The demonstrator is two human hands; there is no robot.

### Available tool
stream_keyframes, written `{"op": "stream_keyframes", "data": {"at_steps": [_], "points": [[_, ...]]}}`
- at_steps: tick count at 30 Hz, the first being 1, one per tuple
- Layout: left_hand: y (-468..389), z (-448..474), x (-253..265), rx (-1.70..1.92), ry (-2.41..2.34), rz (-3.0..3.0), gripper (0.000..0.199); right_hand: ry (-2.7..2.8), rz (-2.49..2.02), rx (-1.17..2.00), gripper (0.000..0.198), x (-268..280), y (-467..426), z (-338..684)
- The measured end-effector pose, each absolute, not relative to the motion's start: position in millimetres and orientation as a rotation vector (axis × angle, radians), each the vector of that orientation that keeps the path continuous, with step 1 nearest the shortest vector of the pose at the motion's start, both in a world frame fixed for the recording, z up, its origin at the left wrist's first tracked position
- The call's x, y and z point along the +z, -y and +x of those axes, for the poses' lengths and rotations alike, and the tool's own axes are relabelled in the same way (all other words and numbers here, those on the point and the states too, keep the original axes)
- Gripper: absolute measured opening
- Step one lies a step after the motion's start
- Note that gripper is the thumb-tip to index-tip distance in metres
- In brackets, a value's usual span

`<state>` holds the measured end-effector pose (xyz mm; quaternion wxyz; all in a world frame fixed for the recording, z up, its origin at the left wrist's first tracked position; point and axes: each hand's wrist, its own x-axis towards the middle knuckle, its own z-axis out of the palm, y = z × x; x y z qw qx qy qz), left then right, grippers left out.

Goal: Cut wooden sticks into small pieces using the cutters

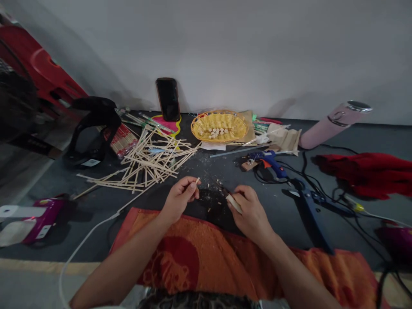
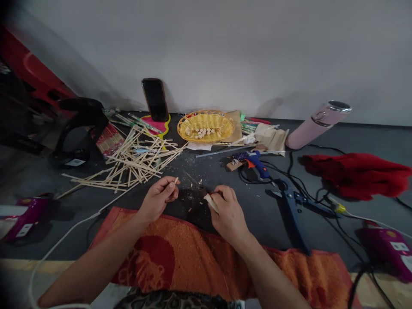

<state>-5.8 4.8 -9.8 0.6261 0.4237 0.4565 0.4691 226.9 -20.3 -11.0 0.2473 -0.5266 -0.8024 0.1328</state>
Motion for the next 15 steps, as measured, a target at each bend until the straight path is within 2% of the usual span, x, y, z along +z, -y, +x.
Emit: {"op": "stream_keyframes", "data": {"at_steps": [15], "points": [[-6.5,-4.5,-8.8,1.038,-1.059,0.976,0.027,2.150,-1.404,0.427,0.010,-16.5,18.2,226.2]]}}
